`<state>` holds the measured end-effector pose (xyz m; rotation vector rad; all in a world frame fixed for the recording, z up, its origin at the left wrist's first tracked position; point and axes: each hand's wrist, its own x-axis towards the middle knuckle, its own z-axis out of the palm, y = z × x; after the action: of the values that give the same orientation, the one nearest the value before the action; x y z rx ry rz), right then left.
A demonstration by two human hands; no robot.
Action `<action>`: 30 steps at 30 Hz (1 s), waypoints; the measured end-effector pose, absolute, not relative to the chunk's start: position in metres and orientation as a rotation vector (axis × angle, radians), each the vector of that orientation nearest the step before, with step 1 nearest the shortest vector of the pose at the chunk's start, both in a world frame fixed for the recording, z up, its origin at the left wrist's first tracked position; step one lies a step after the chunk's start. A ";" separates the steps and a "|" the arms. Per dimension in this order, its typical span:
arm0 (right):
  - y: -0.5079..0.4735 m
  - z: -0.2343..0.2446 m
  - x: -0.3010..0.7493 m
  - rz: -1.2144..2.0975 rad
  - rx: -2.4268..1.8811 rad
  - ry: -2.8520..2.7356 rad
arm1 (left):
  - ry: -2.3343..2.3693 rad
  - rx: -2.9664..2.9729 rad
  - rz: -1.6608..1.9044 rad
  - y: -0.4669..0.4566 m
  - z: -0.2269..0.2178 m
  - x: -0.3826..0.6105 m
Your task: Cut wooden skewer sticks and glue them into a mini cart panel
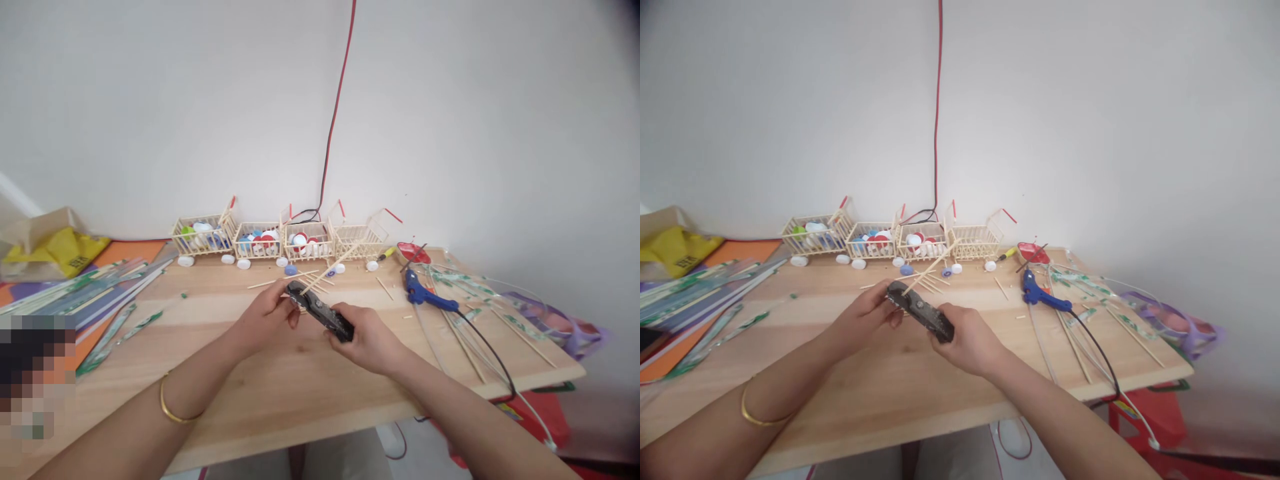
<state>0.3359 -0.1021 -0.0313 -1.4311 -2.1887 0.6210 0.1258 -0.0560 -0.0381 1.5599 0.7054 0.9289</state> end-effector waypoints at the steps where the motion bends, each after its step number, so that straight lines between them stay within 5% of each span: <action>1: -0.103 -0.031 0.337 0.640 -1.415 -2.205 | 0.651 1.529 0.915 -0.055 -0.037 0.123; 9: -0.106 -0.026 0.344 0.812 -1.146 -2.454 | 0.274 1.515 0.463 -0.051 -0.024 0.101; 30: -0.106 -0.020 0.341 1.017 -1.254 -2.427 | 0.347 1.326 0.496 -0.053 -0.027 0.108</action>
<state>0.3408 -0.1063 -0.0204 -1.2543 -2.4272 1.0168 0.1082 -0.0532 -0.0273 1.3263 0.3467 0.4961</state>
